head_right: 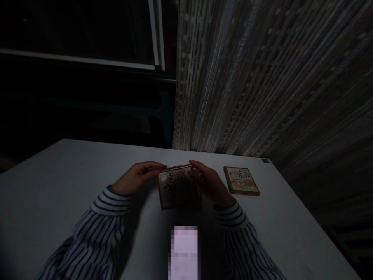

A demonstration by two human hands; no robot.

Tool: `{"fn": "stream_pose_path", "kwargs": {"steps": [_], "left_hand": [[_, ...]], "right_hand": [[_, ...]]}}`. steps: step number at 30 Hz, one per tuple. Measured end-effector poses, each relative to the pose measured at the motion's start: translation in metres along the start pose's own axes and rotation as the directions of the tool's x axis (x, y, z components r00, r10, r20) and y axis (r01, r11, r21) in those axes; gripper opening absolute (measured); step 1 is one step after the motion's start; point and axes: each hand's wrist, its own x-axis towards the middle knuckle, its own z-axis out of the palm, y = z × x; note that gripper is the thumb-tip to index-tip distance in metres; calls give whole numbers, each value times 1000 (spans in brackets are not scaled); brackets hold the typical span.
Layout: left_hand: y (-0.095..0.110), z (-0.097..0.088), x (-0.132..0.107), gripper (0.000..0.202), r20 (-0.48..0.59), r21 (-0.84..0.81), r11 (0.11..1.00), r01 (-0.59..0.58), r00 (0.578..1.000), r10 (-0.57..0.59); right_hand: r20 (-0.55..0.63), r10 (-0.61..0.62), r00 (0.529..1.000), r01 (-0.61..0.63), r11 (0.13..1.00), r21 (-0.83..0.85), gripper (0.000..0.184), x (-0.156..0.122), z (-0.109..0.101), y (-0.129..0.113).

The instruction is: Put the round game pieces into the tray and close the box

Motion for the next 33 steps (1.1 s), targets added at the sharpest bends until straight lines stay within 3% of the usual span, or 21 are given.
{"fn": "stream_pose_path", "kwargs": {"steps": [17,33], "left_hand": [[13,2,1,25,-182,24,996,-89,979,92],[9,2,2,28,-194,14,995,-97,976,98]], "right_hand": [[-15,-37,999,37,999,-14,27,0,0,0],[-16,-1,1000,2,998,66,28,0,-3,-4]]}}
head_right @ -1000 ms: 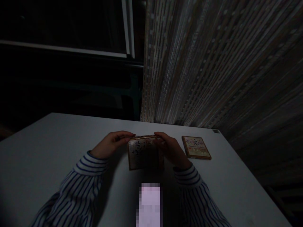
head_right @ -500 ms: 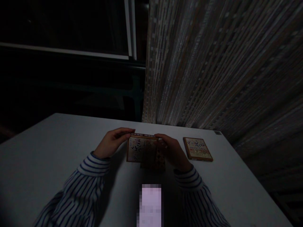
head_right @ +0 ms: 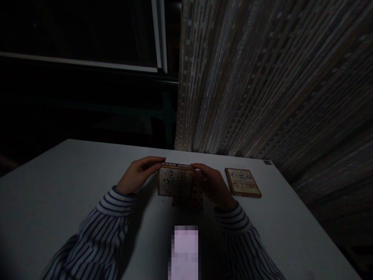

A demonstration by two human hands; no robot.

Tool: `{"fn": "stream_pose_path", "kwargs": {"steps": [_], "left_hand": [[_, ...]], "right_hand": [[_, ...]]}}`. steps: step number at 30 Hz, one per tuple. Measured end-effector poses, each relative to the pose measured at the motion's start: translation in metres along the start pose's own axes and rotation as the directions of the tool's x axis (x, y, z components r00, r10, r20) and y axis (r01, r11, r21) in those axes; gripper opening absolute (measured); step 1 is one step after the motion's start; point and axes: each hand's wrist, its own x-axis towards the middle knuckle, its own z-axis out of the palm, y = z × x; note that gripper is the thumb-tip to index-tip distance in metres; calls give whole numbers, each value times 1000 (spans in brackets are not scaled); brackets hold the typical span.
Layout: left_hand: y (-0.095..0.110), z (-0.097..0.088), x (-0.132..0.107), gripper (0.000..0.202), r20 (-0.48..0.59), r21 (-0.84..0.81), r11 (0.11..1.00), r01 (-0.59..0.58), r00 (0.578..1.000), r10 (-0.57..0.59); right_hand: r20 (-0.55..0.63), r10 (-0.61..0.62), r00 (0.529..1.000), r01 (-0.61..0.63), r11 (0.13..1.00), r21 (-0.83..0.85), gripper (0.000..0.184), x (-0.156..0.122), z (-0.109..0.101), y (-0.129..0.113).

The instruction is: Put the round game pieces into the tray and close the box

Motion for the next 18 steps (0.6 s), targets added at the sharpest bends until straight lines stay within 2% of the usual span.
{"fn": "stream_pose_path", "kwargs": {"steps": [7,12,18], "left_hand": [[1,1,1,37,-7,-90,995,42,999,-43],[-7,-2,1,48,66,-136,987,86,995,-78],[-18,-5,1,56,128,-91,984,155,982,-142]], "right_hand": [[-9,58,998,-57,996,70,27,0,-2,1],[-48,118,992,-112,986,123,30,1,-4,3],[-98,186,978,-176,979,101,36,1,-6,7]]}}
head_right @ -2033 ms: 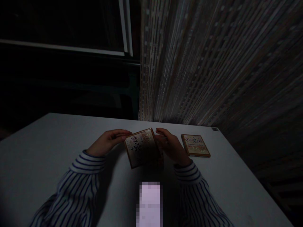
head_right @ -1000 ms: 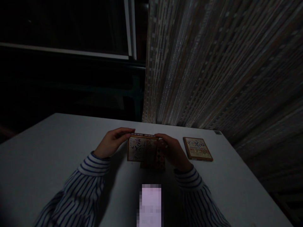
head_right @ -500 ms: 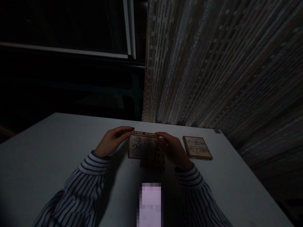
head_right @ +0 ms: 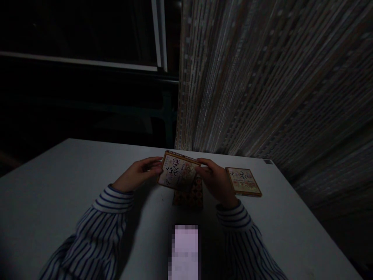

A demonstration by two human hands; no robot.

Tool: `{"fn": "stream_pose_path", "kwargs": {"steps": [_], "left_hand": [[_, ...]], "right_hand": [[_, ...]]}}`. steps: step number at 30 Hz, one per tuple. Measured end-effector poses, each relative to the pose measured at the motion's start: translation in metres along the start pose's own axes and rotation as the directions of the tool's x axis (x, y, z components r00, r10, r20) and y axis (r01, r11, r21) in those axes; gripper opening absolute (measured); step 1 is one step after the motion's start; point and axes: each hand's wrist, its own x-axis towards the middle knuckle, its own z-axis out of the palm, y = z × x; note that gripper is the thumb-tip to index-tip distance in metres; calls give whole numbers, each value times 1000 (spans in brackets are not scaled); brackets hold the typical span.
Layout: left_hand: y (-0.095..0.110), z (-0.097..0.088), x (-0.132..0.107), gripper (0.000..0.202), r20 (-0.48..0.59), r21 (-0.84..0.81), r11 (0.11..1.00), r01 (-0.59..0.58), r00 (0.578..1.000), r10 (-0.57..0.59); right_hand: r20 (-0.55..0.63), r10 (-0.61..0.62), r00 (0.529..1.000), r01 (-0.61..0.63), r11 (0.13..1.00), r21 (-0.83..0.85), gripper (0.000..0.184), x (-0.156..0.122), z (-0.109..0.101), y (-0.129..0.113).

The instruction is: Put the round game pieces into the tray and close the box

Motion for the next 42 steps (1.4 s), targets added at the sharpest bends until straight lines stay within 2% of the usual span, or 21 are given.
{"fn": "stream_pose_path", "kwargs": {"steps": [5,8,12,16,23,30,36,42], "left_hand": [[-2,1,0,48,43,49,998,33,998,-35],[-3,2,0,42,93,18,1000,26,995,-27],[-4,2,0,36,117,-30,997,75,991,-71],[-5,1,0,33,97,-18,997,79,992,-77],[-3,-1,1,33,2,1,1000,14,1000,-14],[4,0,0,38,-50,73,997,-18,999,21],[5,-1,0,42,-81,147,988,-50,995,63],[6,2,-1,38,-52,198,978,-61,996,72]], "right_hand": [[-27,41,999,-41,999,-9,37,0,-1,-1],[-52,43,998,-44,999,-24,36,0,-2,-4],[-67,58,996,-58,998,-8,36,0,-2,-6],[-29,82,996,-81,997,12,36,0,-1,-5],[27,94,995,-96,993,69,35,1,0,3],[79,32,996,-33,999,11,30,1,-3,4],[212,-89,973,91,996,-1,23,0,-6,8],[207,-119,971,151,978,-144,30,-3,-6,7]]}}
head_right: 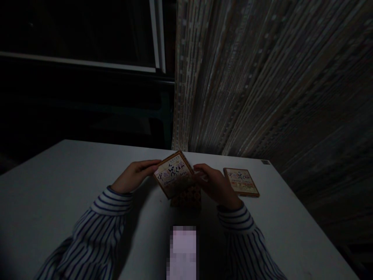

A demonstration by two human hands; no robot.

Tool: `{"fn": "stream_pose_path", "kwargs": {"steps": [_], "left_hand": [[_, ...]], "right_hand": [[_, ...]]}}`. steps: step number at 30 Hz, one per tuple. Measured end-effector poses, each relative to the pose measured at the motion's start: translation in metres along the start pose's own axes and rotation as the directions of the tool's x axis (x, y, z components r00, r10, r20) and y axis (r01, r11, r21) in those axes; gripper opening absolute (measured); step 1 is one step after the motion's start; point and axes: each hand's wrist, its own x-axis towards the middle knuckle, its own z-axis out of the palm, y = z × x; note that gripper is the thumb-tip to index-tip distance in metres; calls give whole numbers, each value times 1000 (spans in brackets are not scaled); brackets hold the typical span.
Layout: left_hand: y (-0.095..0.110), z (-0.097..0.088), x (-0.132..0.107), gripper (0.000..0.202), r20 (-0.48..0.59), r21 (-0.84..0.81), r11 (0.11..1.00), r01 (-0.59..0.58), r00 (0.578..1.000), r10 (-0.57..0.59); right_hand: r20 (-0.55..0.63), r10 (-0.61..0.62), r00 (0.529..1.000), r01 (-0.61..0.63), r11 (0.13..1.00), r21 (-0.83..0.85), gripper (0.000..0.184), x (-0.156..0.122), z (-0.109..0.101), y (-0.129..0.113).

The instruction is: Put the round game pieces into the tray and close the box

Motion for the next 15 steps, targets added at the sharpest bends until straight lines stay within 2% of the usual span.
{"fn": "stream_pose_path", "kwargs": {"steps": [5,10,15], "left_hand": [[0,4,-1,34,52,40,999,-4,999,2],[2,8,-1,32,106,73,997,-37,994,29],[1,11,0,32,114,99,993,-65,992,54]], "right_hand": [[-21,7,1000,-7,999,-33,37,-1,0,-2],[-31,-60,998,61,998,5,39,0,0,-4],[-24,-29,999,30,999,15,42,-1,-3,-14]]}}
